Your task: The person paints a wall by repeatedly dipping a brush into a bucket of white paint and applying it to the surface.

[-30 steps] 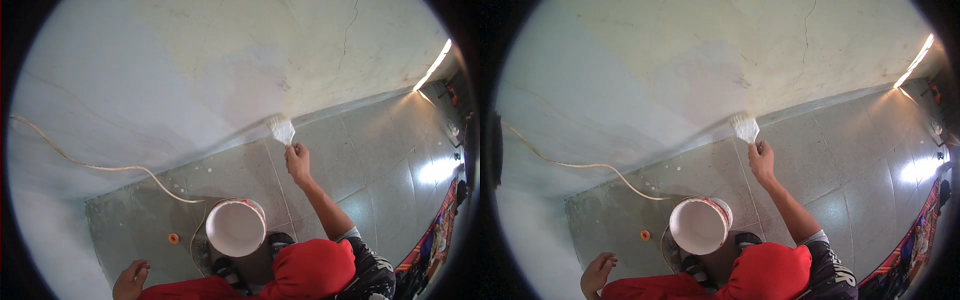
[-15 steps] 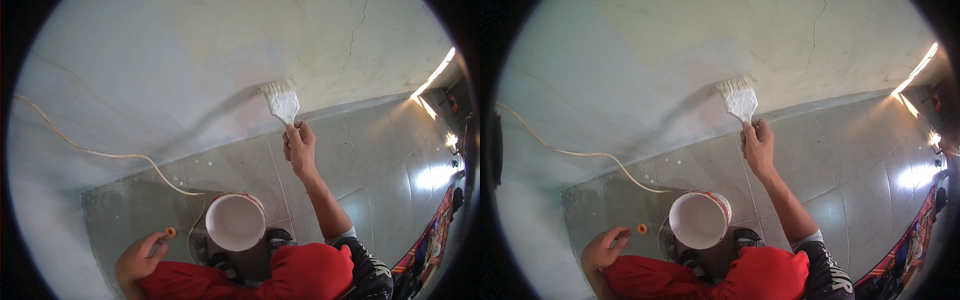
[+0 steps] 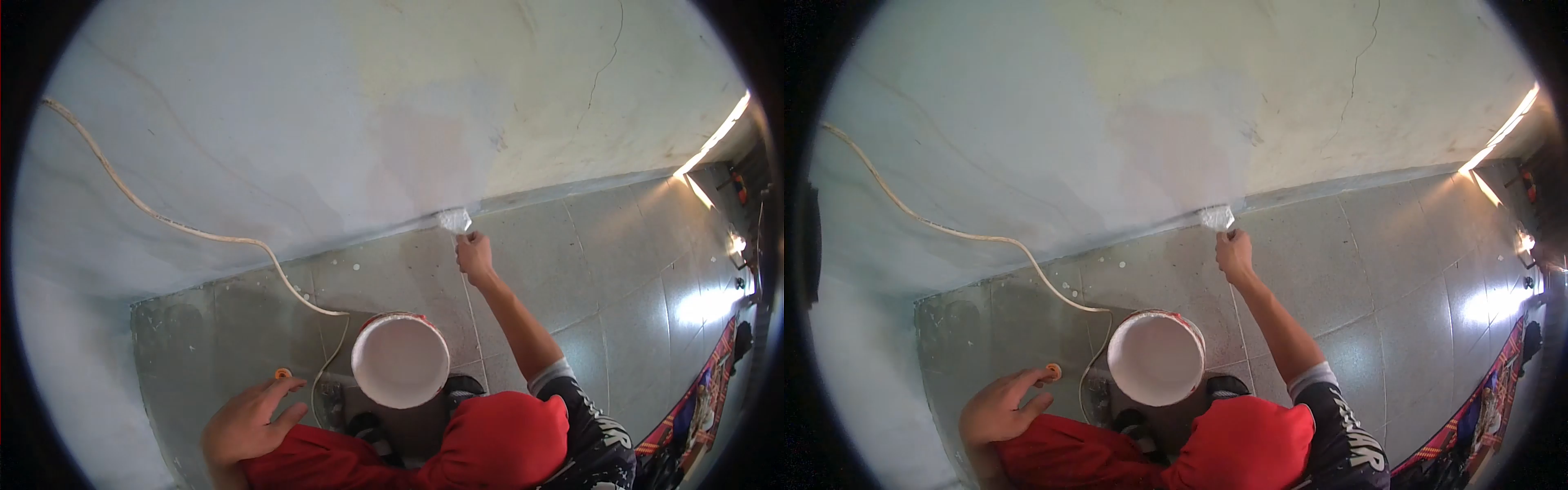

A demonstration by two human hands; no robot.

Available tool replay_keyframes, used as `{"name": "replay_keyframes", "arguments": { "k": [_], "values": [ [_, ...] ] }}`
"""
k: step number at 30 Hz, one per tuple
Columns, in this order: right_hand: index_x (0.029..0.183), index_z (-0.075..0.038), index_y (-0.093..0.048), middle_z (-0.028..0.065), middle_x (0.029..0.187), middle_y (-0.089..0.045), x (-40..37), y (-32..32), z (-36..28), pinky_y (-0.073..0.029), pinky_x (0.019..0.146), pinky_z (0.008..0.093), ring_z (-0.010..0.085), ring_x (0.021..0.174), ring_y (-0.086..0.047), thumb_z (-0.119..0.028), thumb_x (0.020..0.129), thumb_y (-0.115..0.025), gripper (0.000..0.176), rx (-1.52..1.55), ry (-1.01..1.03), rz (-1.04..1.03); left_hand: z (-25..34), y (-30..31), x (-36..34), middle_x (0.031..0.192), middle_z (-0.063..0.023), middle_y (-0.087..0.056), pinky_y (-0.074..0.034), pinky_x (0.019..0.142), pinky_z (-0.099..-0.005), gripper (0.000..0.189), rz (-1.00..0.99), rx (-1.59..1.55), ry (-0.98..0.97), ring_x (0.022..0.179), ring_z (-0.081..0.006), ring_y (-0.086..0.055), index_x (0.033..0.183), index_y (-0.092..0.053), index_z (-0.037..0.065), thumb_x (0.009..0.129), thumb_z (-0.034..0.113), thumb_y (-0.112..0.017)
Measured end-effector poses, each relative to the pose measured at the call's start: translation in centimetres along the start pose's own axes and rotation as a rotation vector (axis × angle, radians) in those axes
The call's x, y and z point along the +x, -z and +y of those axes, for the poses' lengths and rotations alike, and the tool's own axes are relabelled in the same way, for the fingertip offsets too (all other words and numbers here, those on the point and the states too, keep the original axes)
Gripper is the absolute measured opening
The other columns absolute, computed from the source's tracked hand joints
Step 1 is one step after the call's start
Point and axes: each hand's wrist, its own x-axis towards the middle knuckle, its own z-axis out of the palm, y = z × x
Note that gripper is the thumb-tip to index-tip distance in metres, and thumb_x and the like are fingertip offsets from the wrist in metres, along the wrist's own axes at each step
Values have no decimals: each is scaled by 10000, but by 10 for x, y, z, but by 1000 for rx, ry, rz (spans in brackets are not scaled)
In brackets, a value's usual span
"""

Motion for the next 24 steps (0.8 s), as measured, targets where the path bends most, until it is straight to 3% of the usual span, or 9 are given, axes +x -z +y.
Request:
{"name": "replay_keyframes", "arguments": {
  "k": [2,4,7,11,13,17,22,24],
  "values": [
    [796,2,-505,31,572,-511,-39,11,-59,-342,357,267,97,436,-473,-181,906,-563,221,143,92,-50,-4,0,2,1150,-173,-640,-477,923,-378,363,-3,2,-6,1076,-323,-617,1208,-561,9,901,197,-611],
    [826,-7,-494,8,589,-492,-78,21,-105,-311,353,234,59,431,-426,-175,943,-537,209,214,219,-50,-14,-4,3,1088,-196,-642,-485,855,-415,357,12,-37,-46,1007,-370,-614,1185,-567,42,899,251,-618],
    [858,-13,-489,0,614,-487,-101,36,-136,-302,354,225,49,423,-391,-180,959,-526,199,350,296,-104,-26,-8,10,1110,-195,-639,-483,875,-408,354,55,-95,-95,1030,-369,-611,1178,-568,27,899,241,-617],
    [896,2,-502,7,648,-508,-83,28,-85,-332,382,243,72,454,-424,-188,961,-531,204,151,308,-78,-25,1,11,1135,-192,-635,-480,892,-399,346,28,-34,-92,1055,-360,-608,1167,-573,16,901,233,-614],
    [892,9,-511,20,656,-522,-65,19,-36,-362,402,257,79,480,-454,-197,952,-550,217,25,133,-97,-30,-1,8,1173,-136,-641,-464,944,-365,319,1,-53,-42,1101,-300,-609,1207,-570,38,911,155,-589],
    [870,11,-517,39,658,-534,-29,-11,22,-386,402,274,94,482,-476,-190,941,-563,219,-63,-55,-63,-32,-2,6,1148,-189,-633,-476,904,-390,349,21,-82,-66,1072,-352,-606,1172,-564,12,904,230,-612],
    [880,6,-503,39,649,-525,-32,-22,-38,-379,386,270,102,472,-479,-190,946,-554,213,87,-91,-122,-34,-3,10,1125,-186,-638,-483,887,-390,342,14,-90,-67,1044,-355,-613,1174,-558,8,903,210,-612],
    [882,-8,-490,29,643,-509,-65,-11,-77,-353,373,254,87,462,-462,-191,952,-550,205,170,71,-139,-32,0,12,1123,-187,-639,-485,885,-389,337,9,-83,-68,1040,-350,-617,1173,-558,7,903,202,-612]
  ]
}}
